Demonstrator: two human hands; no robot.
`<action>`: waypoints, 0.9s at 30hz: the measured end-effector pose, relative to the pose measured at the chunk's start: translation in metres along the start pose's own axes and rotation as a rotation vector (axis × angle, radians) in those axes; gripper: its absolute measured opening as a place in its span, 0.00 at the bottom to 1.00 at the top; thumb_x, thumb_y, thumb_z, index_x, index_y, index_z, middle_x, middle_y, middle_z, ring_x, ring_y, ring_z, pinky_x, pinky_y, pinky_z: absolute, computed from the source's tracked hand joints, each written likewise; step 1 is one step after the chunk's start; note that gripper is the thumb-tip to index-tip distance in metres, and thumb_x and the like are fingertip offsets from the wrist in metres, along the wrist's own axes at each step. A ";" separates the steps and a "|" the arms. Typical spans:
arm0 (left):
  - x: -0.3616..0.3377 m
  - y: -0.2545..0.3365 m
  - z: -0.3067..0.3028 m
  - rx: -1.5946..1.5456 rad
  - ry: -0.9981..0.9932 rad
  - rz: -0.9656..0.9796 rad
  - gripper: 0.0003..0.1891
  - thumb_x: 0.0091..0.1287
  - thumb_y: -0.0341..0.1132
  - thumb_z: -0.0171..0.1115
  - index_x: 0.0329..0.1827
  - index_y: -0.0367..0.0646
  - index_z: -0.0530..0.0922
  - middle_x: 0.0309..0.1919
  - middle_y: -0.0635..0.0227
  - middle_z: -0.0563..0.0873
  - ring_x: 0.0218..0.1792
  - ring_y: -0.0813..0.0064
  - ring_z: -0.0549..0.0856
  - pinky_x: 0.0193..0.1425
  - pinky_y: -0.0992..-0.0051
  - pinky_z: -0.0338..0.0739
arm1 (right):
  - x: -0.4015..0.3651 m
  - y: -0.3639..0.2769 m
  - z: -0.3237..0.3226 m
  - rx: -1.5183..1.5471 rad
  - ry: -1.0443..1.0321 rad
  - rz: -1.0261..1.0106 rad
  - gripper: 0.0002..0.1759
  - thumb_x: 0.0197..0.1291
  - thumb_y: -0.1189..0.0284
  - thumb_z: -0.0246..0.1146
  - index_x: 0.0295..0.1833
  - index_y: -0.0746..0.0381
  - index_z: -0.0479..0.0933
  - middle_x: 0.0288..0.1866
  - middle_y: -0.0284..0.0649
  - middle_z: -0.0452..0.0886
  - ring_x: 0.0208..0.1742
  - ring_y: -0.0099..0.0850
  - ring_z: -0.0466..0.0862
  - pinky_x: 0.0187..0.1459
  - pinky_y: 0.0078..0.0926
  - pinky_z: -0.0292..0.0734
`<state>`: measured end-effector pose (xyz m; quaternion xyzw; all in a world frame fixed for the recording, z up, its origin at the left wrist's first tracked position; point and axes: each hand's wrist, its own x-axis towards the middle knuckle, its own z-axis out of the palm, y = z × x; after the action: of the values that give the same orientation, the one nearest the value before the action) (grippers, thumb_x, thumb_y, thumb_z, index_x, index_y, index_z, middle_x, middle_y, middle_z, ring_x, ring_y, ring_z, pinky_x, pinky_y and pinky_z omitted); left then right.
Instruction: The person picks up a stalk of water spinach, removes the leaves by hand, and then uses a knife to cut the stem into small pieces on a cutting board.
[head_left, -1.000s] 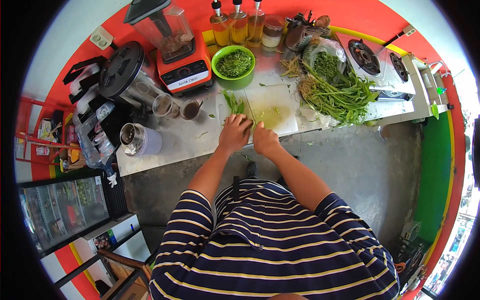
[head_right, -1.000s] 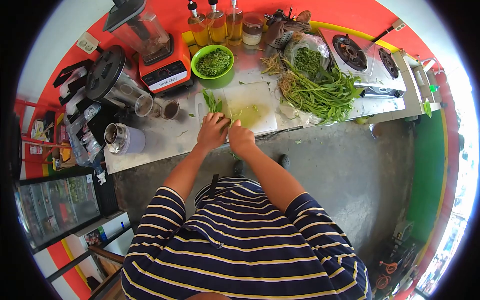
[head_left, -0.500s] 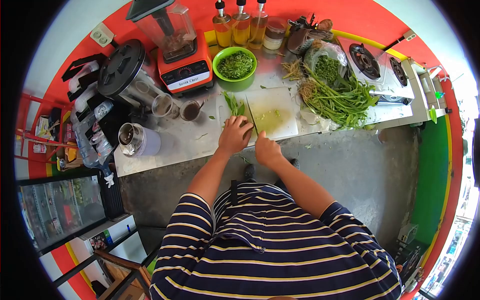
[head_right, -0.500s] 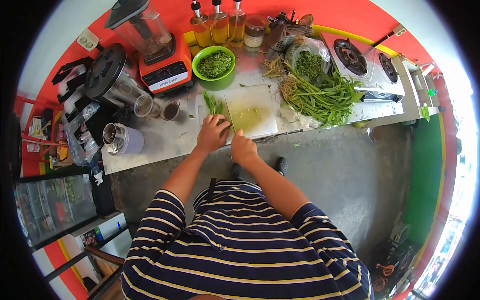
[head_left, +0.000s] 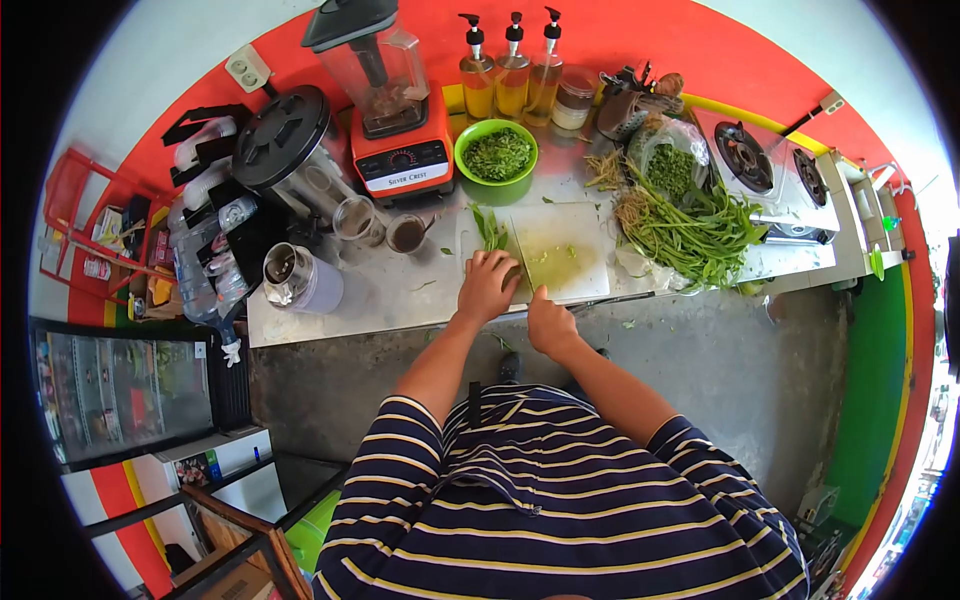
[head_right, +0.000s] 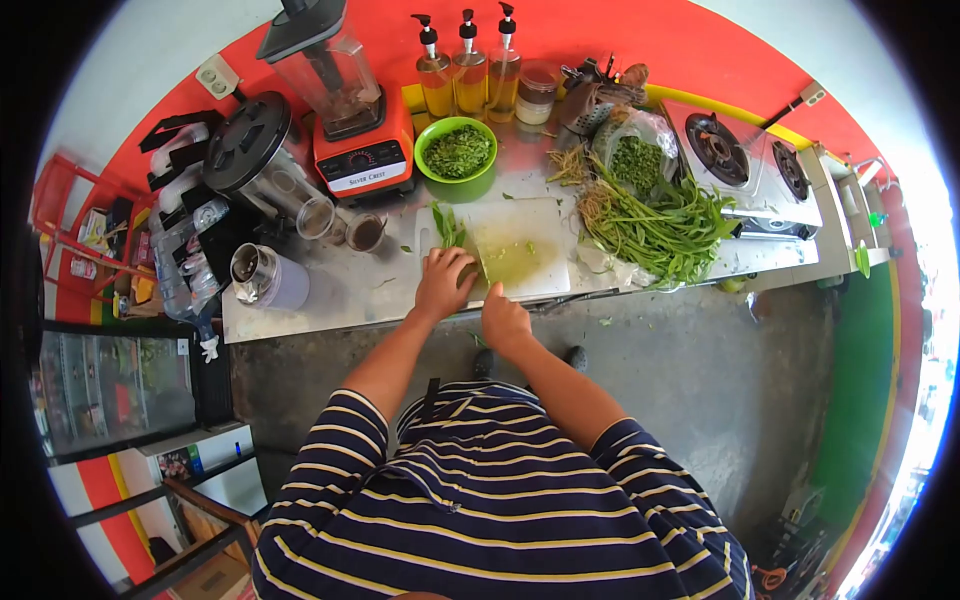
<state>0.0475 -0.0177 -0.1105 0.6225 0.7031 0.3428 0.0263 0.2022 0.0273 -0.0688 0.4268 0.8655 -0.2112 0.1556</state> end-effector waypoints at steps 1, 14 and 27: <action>0.000 0.003 0.002 -0.004 -0.005 -0.041 0.12 0.62 0.37 0.69 0.49 0.50 0.84 0.51 0.70 0.80 0.56 0.58 0.74 0.60 0.59 0.68 | -0.004 0.003 0.002 0.016 -0.028 0.002 0.23 0.61 0.74 0.64 0.56 0.70 0.61 0.45 0.63 0.86 0.49 0.56 0.88 0.49 0.47 0.86; -0.009 0.022 0.013 -0.037 0.104 -0.271 0.09 0.58 0.34 0.72 0.42 0.52 0.86 0.51 0.73 0.80 0.57 0.58 0.72 0.63 0.57 0.61 | 0.020 0.012 -0.017 -0.015 -0.045 -0.072 0.22 0.62 0.74 0.62 0.56 0.69 0.62 0.46 0.63 0.85 0.50 0.58 0.87 0.51 0.49 0.84; -0.015 0.019 0.014 -0.063 0.155 -0.262 0.07 0.59 0.34 0.71 0.40 0.51 0.87 0.49 0.73 0.80 0.56 0.61 0.72 0.61 0.59 0.62 | 0.015 0.011 -0.015 -0.078 -0.015 -0.095 0.22 0.61 0.75 0.64 0.56 0.69 0.64 0.44 0.60 0.87 0.47 0.55 0.89 0.48 0.46 0.86</action>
<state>0.0737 -0.0252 -0.1170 0.4961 0.7671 0.4051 0.0360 0.2009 0.0509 -0.0655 0.3773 0.8911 -0.1876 0.1684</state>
